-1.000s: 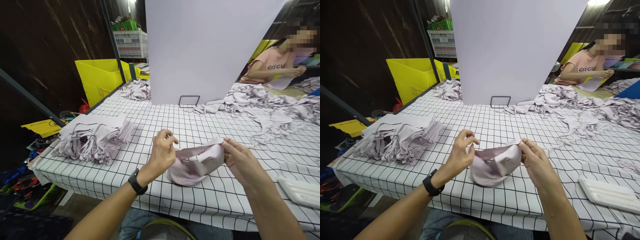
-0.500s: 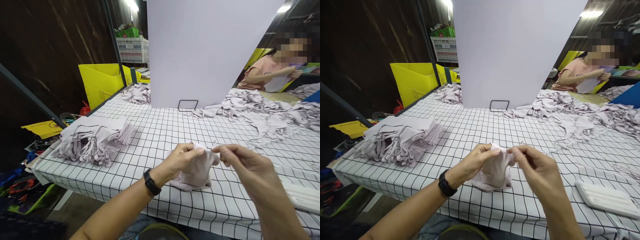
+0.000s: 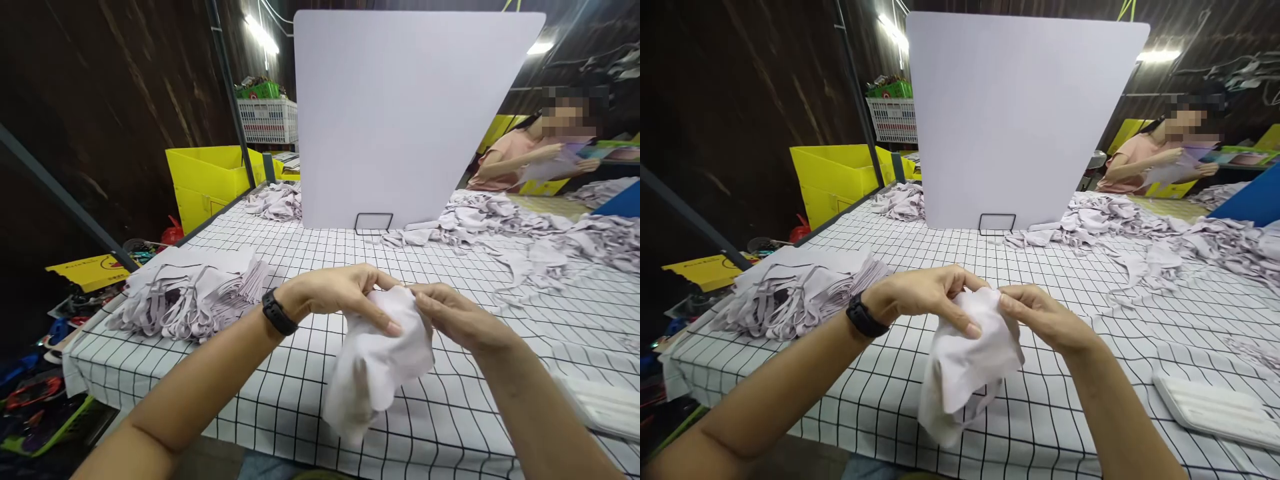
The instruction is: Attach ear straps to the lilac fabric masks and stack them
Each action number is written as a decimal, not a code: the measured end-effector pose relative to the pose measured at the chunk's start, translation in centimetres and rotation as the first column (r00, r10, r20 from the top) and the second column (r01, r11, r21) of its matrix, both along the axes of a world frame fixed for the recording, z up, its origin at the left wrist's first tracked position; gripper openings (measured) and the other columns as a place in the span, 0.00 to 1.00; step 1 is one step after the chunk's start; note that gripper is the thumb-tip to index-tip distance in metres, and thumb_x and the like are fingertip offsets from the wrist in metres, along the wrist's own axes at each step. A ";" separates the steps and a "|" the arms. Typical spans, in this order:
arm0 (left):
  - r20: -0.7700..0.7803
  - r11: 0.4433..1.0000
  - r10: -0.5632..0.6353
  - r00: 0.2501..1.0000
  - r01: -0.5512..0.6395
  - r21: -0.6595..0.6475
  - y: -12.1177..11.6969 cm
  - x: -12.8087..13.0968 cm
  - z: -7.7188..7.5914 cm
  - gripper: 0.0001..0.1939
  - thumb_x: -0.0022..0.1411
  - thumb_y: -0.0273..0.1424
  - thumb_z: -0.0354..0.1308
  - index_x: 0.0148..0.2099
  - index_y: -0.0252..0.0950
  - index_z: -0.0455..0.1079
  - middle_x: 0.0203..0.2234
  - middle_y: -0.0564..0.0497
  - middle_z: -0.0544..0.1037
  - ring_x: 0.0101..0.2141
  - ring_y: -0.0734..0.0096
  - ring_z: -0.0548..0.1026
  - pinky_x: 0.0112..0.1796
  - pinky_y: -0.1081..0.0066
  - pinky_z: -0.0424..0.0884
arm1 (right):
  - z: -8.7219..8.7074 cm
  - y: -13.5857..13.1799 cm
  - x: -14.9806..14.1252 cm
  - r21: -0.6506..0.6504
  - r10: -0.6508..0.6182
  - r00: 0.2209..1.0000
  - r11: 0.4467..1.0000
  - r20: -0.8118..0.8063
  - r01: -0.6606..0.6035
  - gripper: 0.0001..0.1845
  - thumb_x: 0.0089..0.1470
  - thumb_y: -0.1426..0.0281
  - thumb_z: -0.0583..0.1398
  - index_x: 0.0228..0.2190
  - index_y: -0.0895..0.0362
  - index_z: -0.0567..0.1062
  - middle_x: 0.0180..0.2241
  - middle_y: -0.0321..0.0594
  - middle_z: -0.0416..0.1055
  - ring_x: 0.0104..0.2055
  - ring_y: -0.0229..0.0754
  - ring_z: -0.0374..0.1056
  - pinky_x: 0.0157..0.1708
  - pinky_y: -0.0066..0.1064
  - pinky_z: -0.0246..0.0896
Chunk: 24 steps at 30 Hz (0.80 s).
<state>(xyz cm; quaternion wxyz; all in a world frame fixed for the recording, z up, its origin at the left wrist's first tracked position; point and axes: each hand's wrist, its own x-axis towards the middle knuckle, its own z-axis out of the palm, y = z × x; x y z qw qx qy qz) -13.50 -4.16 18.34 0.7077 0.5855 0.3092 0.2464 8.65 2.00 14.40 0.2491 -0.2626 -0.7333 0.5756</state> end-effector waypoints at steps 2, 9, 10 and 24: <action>-0.069 0.998 0.039 0.997 -0.034 0.061 0.2 -1.1 0.5 0.09 0.49 0.29 0.74 0.33 0.35 0.78 0.27 0.53 0.78 0.27 0.74 0.75 0.28 0.75 0.70 | 0.6 0.7 1.2 -0.057 0.020 1.000 0.998 0.024 -0.018 0.25 0.50 0.47 0.68 0.20 0.56 0.77 0.19 0.36 0.67 0.21 0.36 0.61 0.20 0.26 0.57; -0.232 0.942 0.208 0.950 -0.132 0.308 1.2 -5.8 0.1 0.10 0.54 0.35 0.71 0.28 0.34 0.78 0.22 0.53 0.74 0.26 0.77 0.70 0.26 0.76 0.63 | 2.7 2.7 4.4 0.002 -0.125 0.983 0.992 0.137 0.126 0.24 0.47 0.47 0.70 0.19 0.56 0.79 0.21 0.37 0.68 0.22 0.35 0.60 0.21 0.27 0.53; -0.235 0.936 0.224 0.946 -0.142 0.321 1.3 -6.3 0.1 0.10 0.54 0.35 0.71 0.28 0.34 0.78 0.23 0.53 0.74 0.26 0.76 0.70 0.27 0.76 0.63 | 2.9 3.0 4.8 0.012 -0.134 0.978 0.991 0.159 0.134 0.25 0.47 0.47 0.70 0.19 0.56 0.79 0.21 0.38 0.68 0.22 0.35 0.60 0.21 0.27 0.52; -0.307 0.751 0.431 0.848 -0.149 0.643 1.8 -9.5 2.9 0.13 0.59 0.39 0.68 0.32 0.32 0.80 0.23 0.51 0.75 0.27 0.76 0.69 0.28 0.75 0.62 | 5.1 5.5 8.6 0.362 -0.150 0.913 0.932 0.378 0.004 0.27 0.53 0.42 0.62 0.27 0.52 0.83 0.30 0.47 0.78 0.33 0.47 0.74 0.31 0.33 0.69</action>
